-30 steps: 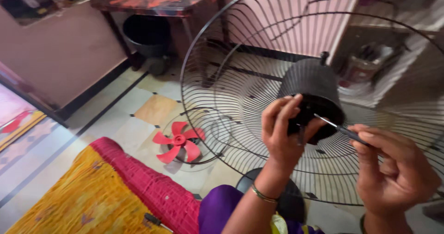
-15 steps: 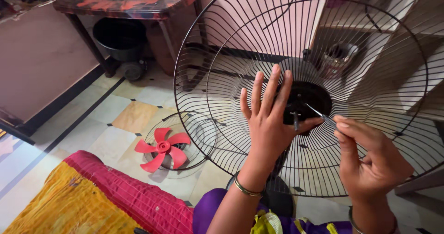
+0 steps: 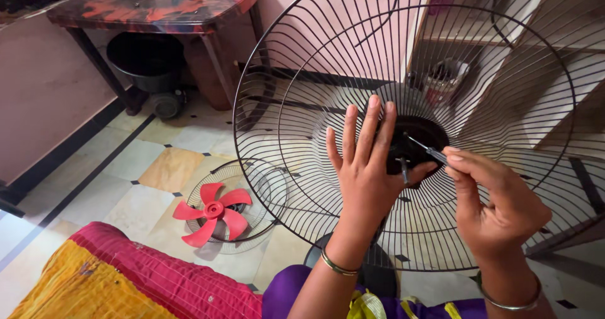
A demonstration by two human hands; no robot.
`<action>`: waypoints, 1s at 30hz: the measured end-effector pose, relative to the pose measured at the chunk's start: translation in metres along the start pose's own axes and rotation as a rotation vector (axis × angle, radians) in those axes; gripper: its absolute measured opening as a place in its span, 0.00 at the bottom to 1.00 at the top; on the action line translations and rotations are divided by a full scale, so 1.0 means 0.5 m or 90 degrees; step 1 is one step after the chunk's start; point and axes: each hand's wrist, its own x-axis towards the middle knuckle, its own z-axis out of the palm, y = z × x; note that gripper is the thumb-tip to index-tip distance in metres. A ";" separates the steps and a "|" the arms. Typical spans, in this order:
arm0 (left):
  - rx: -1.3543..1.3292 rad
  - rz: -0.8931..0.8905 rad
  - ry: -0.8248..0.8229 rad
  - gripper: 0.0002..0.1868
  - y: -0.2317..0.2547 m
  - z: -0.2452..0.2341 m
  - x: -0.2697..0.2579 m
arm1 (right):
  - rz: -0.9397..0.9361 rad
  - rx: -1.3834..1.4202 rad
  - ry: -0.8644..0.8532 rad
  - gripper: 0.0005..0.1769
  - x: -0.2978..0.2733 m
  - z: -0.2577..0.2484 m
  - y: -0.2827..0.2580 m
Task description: The person uses a screwdriver to loosen and remove screws from the central hub of a standing electric fan. They repeatedly adjust the fan cage and remove the front grille, then continue unscrewing the central hub.
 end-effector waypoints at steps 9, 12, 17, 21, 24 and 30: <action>-0.015 -0.010 -0.008 0.53 0.000 0.002 -0.001 | 0.009 0.011 0.000 0.07 0.010 0.000 -0.007; -0.018 -0.010 -0.005 0.53 0.001 0.004 -0.004 | 0.004 -0.017 -0.002 0.08 0.015 -0.002 -0.013; -0.026 -0.013 -0.005 0.53 0.000 0.006 -0.005 | 0.034 -0.029 -0.001 0.09 0.020 -0.003 -0.021; -0.027 -0.013 -0.015 0.53 0.000 0.005 -0.008 | 0.021 -0.066 -0.004 0.10 0.018 -0.003 -0.017; -0.042 -0.017 -0.012 0.52 0.000 0.006 -0.008 | 0.008 -0.083 0.003 0.12 0.016 0.000 -0.013; -0.038 -0.015 -0.008 0.48 -0.002 0.008 -0.009 | -0.017 -0.119 -0.005 0.15 0.013 0.003 -0.012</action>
